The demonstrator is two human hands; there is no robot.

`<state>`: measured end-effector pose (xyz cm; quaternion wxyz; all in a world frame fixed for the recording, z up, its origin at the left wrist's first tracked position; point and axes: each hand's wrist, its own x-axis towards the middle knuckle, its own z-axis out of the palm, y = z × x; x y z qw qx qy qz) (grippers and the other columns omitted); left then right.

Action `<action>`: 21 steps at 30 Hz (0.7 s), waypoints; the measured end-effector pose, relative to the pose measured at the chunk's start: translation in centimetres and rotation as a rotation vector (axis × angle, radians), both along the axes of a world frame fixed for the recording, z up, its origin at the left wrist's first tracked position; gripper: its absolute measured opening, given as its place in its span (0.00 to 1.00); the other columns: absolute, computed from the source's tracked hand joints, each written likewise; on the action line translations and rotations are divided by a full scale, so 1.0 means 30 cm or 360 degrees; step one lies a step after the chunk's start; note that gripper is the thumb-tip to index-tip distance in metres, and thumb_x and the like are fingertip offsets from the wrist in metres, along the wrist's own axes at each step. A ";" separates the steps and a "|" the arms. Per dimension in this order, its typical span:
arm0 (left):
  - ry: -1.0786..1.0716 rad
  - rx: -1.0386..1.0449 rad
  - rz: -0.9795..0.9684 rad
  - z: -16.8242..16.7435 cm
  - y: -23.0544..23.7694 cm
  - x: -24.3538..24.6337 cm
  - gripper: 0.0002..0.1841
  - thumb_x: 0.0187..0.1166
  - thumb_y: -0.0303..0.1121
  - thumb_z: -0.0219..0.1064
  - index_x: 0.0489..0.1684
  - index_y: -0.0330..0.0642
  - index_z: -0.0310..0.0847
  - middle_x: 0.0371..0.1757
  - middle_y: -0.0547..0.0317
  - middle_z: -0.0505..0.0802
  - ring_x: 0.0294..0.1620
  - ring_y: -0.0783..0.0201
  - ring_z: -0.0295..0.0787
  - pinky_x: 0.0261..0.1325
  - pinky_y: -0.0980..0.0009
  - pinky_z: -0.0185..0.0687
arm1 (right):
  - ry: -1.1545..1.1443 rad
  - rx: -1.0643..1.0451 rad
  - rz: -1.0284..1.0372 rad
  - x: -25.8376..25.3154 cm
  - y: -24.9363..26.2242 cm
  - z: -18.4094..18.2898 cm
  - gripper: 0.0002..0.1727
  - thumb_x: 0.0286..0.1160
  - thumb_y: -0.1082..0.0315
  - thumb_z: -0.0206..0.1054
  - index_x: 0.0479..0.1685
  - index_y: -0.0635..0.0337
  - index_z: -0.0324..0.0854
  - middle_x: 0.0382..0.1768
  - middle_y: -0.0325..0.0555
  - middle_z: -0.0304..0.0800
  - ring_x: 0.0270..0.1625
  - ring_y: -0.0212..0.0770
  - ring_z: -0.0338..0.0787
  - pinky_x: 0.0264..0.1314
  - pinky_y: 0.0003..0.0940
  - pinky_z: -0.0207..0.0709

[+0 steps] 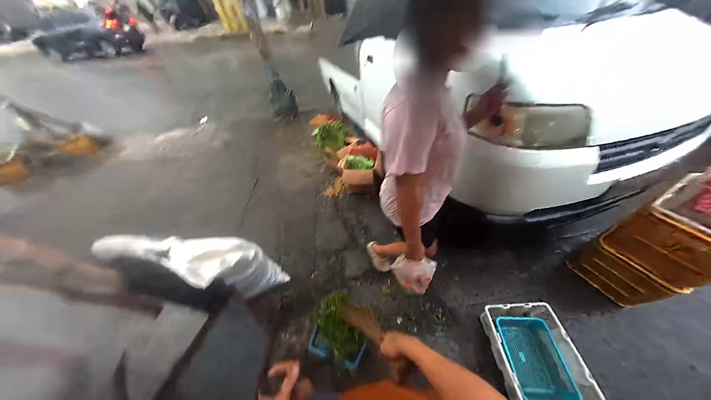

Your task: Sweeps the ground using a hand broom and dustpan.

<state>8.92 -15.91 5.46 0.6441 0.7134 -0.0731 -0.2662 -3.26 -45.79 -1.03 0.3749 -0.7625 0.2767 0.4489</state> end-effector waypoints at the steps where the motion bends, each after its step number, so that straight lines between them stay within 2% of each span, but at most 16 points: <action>1: -0.0033 -0.0028 0.0077 0.008 -0.007 -0.025 0.08 0.81 0.29 0.66 0.50 0.36 0.80 0.42 0.54 0.92 0.27 0.63 0.90 0.31 0.64 0.93 | -0.0016 -0.0028 0.0016 -0.002 -0.010 0.016 0.34 0.83 0.52 0.62 0.83 0.64 0.71 0.73 0.69 0.81 0.77 0.67 0.79 0.77 0.71 0.69; 3: -0.0074 -0.0053 0.0214 0.049 -0.049 -0.051 0.07 0.79 0.28 0.66 0.49 0.36 0.80 0.45 0.54 0.92 0.28 0.63 0.90 0.30 0.65 0.92 | -0.0060 -0.0069 0.0033 0.009 -0.049 0.057 0.42 0.80 0.52 0.63 0.95 0.52 0.54 0.77 0.66 0.78 0.79 0.65 0.78 0.78 0.70 0.70; 4: -0.0082 -0.0055 0.0264 0.073 -0.071 -0.055 0.07 0.78 0.28 0.66 0.48 0.37 0.80 0.46 0.54 0.92 0.28 0.63 0.90 0.30 0.66 0.92 | -0.0081 -0.0087 0.0027 0.014 -0.066 0.068 0.45 0.79 0.51 0.64 0.97 0.46 0.49 0.76 0.64 0.79 0.78 0.64 0.79 0.77 0.69 0.71; 7: -0.0099 -0.0116 0.0345 0.125 -0.133 -0.035 0.06 0.79 0.28 0.64 0.47 0.37 0.79 0.46 0.54 0.91 0.26 0.64 0.90 0.28 0.68 0.92 | -0.0098 -0.0106 0.0015 0.051 -0.120 0.093 0.47 0.80 0.53 0.63 0.99 0.36 0.40 0.74 0.62 0.82 0.75 0.62 0.83 0.74 0.67 0.74; 10: -0.0108 -0.0177 0.0397 0.143 -0.203 0.071 0.03 0.79 0.27 0.64 0.43 0.39 0.79 0.45 0.55 0.92 0.24 0.64 0.89 0.25 0.69 0.91 | -0.0096 -0.0140 0.0040 0.155 -0.187 0.108 0.47 0.81 0.52 0.62 0.99 0.35 0.40 0.72 0.62 0.84 0.73 0.62 0.85 0.72 0.67 0.76; 14: -0.0077 -0.0205 0.0339 0.111 -0.355 0.314 0.02 0.77 0.26 0.64 0.42 0.40 0.79 0.45 0.56 0.92 0.24 0.65 0.89 0.25 0.70 0.91 | -0.0058 -0.0146 -0.0008 0.328 -0.351 0.086 0.46 0.82 0.52 0.61 0.99 0.34 0.40 0.72 0.62 0.83 0.74 0.63 0.84 0.73 0.68 0.75; 18: 0.0000 -0.0256 0.0186 0.065 -0.578 0.685 0.03 0.77 0.24 0.65 0.42 0.40 0.79 0.45 0.56 0.92 0.23 0.64 0.89 0.25 0.68 0.92 | -0.0027 -0.0185 -0.0135 0.568 -0.561 0.055 0.45 0.82 0.51 0.62 0.99 0.34 0.41 0.73 0.64 0.83 0.75 0.65 0.83 0.74 0.69 0.74; 21: 0.0073 -0.0184 0.0016 0.100 -0.745 0.942 0.03 0.80 0.26 0.63 0.45 0.38 0.78 0.45 0.54 0.91 0.24 0.63 0.89 0.26 0.67 0.92 | 0.0017 -0.0189 -0.0310 0.694 -0.678 0.070 0.45 0.82 0.50 0.63 0.98 0.32 0.43 0.73 0.63 0.83 0.75 0.65 0.83 0.75 0.69 0.73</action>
